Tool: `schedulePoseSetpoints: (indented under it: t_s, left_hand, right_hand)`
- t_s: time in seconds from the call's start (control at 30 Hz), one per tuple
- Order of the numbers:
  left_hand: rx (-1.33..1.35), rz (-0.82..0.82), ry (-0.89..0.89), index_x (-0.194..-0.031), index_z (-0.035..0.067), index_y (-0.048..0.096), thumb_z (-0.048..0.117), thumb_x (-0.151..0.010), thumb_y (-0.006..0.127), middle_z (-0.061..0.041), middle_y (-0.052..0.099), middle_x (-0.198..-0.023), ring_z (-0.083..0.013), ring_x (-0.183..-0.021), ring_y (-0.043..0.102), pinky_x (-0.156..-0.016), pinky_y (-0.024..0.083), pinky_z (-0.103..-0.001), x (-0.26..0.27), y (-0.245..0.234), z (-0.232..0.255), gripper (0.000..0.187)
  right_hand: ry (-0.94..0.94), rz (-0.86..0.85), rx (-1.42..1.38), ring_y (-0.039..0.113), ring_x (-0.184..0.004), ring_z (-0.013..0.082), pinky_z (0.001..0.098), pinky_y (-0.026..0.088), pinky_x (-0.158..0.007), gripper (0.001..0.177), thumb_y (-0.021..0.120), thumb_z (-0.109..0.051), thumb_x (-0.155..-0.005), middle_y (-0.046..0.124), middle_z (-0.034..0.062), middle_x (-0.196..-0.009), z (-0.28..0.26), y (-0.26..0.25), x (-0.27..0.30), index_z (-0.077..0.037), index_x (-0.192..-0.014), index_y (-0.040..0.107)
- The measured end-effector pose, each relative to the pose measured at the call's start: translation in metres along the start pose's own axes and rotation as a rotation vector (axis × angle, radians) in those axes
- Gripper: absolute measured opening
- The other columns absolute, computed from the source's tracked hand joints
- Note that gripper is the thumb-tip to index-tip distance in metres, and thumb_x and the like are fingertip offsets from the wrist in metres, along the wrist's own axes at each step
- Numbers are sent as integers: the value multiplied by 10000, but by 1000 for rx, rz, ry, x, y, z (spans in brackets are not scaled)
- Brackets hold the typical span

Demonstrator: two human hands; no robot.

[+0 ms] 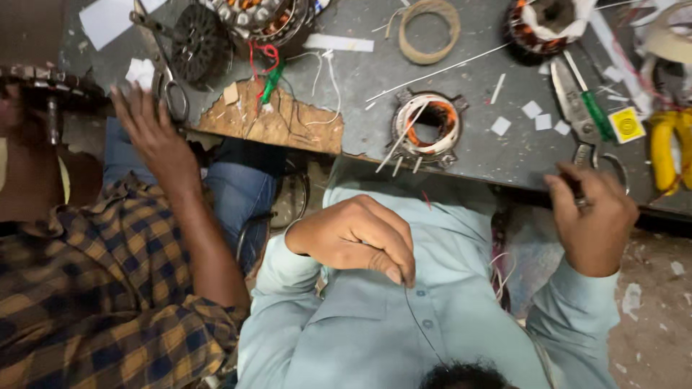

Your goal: The person strips insulation from wires, cuts them to length, and inserts them into a motor stator. They use shears and pliers to manipulate the wires and secure them within the stator assembly.

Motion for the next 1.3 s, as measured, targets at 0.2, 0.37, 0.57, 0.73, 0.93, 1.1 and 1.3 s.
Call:
schedulePoseSetpoints:
  t_s: [0.2, 0.37, 0.57, 0.73, 0.93, 1.1, 1.3]
  left_hand:
    - [-11, 51, -15, -1093, 45, 750, 123, -1028, 721, -67, 755, -1062, -179, -899, 748, -777, 583, -277, 14, -1, -14, 105]
    - [-66, 81, -29, -1090, 76, 748, 156, -1033, 721, -34, 750, -1030, -171, -900, 745, -781, 587, -279, 15, 3, -21, 102]
    - [-108, 79, 15, -1095, 85, 743, 166, -1043, 710, -32, 748, -1043, -170, -929, 741, -792, 585, -282, 12, 2, -19, 102]
    - [-225, 136, 25, -1073, 74, 733, 167, -1013, 726, -50, 750, -1064, -207, -943, 737, -821, 582, -315, 10, -1, -15, 111]
    - [-777, 868, -110, -1085, 36, 727, 171, -971, 730, -129, 742, -1081, -311, -991, 730, -863, 576, -382, 8, -56, -36, 177]
    - [-947, 961, -203, -1147, 22, 702, 191, -961, 736, -160, 726, -1094, -367, -1002, 692, -868, 547, -423, 8, -60, -62, 254]
    - [-1010, 959, -266, -1089, 43, 710, 230, -936, 760, -148, 730, -1045, -368, -963, 685, -836, 538, -440, 12, -55, -85, 246]
  right_hand:
    - [-80, -163, -334, 728, -892, 239, 336, 555, -800, 147, 794, -103, -922, 751, 135, -1018, -73, 47, -6, -13, -1033, 758]
    - [-223, -276, -445, 730, -850, 255, 352, 563, -764, 164, 806, -108, -833, 761, 126, -943, -115, 73, -10, -17, -965, 770]
    - [-175, -65, -336, 709, -914, 278, 369, 536, -815, 33, 739, -26, -1023, 735, 127, -1015, -106, 56, -63, -20, -1053, 728]
    - [-507, -145, -187, 578, -1058, 426, 484, 472, -916, 477, 821, -148, -886, 599, 220, -1146, -124, 70, -119, 18, -1251, 563]
    - [-491, -326, -70, 602, -1014, 428, 493, 483, -881, 386, 724, -57, -863, 624, 205, -1062, -133, 88, -129, 13, -1204, 556]
    - [-456, -436, -168, 665, -975, 390, 456, 524, -833, 289, 703, -82, -904, 692, 180, -1072, -126, 83, -141, -18, -1182, 658]
    - [-162, -508, -400, 709, -904, 272, 350, 543, -727, 217, 711, -170, -990, 715, 135, -1074, -101, 94, -143, -51, -1170, 732]
Point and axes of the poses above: each hand's wrist, its own x-axis away from the middle knuckle, its own y-axis out of the palm, z = x × y, the point moved 5 cm from there along -x, towards the middle knuckle
